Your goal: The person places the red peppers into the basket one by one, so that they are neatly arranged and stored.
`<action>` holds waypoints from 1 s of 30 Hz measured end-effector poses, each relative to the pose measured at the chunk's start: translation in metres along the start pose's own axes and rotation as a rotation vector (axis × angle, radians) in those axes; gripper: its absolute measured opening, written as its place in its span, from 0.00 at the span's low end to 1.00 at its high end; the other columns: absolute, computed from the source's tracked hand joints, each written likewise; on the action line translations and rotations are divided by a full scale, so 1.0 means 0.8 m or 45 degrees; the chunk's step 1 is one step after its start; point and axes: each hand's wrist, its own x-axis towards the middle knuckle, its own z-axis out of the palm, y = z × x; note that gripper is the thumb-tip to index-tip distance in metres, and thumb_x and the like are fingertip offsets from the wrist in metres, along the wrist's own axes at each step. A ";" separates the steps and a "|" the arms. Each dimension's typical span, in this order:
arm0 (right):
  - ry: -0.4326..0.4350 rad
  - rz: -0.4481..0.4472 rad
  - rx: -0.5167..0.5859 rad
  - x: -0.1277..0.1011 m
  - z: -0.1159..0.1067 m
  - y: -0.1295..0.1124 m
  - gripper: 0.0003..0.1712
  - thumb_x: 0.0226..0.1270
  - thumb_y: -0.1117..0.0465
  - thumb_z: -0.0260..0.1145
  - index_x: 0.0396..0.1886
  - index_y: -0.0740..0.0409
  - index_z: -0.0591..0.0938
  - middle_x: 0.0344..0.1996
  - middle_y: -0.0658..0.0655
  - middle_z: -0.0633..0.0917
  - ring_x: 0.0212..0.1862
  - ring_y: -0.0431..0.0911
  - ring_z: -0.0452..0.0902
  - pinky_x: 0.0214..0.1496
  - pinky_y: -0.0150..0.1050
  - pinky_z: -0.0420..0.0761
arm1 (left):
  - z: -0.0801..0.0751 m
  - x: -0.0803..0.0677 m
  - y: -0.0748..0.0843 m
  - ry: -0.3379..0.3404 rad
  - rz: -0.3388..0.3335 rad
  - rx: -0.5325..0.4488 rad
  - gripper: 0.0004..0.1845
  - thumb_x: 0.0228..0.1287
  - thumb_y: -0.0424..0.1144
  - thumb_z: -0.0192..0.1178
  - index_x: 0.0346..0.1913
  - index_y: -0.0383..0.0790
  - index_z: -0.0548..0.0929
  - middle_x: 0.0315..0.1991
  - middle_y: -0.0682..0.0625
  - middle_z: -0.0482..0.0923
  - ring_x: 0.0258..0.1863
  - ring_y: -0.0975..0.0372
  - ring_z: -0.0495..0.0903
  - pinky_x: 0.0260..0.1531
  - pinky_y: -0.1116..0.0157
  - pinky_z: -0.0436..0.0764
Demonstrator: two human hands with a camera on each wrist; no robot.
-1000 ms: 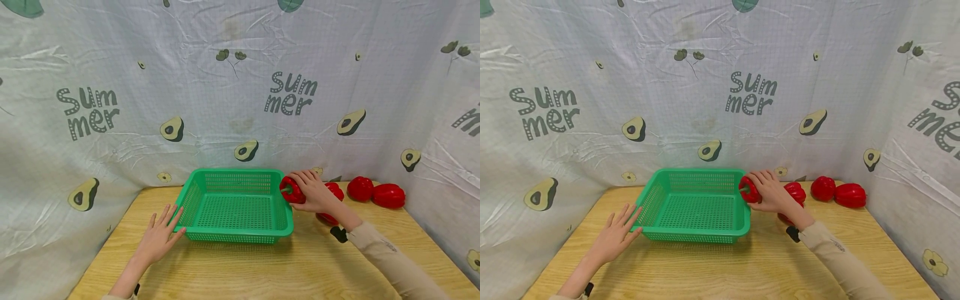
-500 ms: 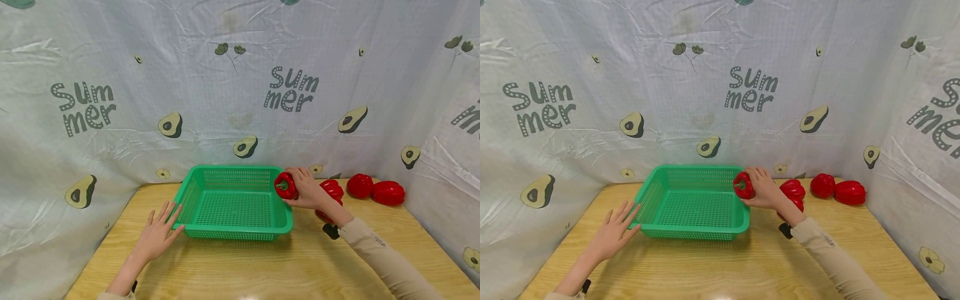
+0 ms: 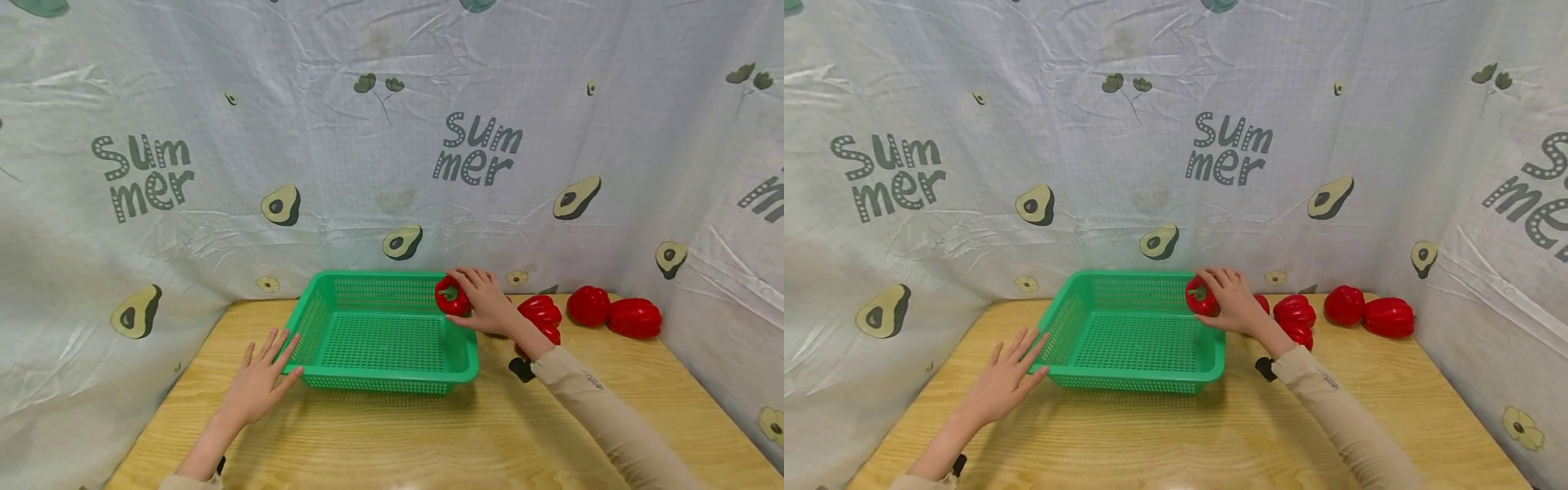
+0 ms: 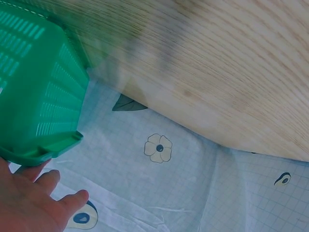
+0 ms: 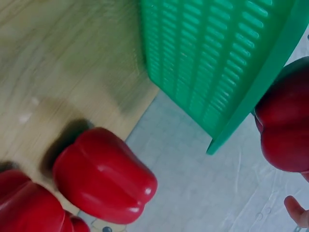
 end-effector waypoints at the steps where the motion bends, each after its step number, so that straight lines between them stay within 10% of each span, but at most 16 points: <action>1: -0.003 0.002 0.007 0.001 0.001 -0.001 0.47 0.43 0.42 0.70 0.63 0.54 0.63 0.53 0.59 0.70 0.53 0.54 0.64 0.49 0.56 0.65 | 0.000 0.000 -0.001 0.002 0.004 0.002 0.33 0.63 0.55 0.47 0.67 0.42 0.59 0.68 0.41 0.53 0.68 0.47 0.49 0.61 0.40 0.49; 30: -0.172 0.107 -0.059 0.013 0.044 -0.006 0.46 0.43 0.36 0.67 0.59 0.56 0.68 0.50 0.56 0.74 0.49 0.54 0.65 0.48 0.55 0.65 | 0.001 -0.001 -0.002 -0.001 0.015 0.000 0.33 0.62 0.52 0.50 0.67 0.43 0.59 0.68 0.41 0.53 0.68 0.47 0.49 0.61 0.40 0.48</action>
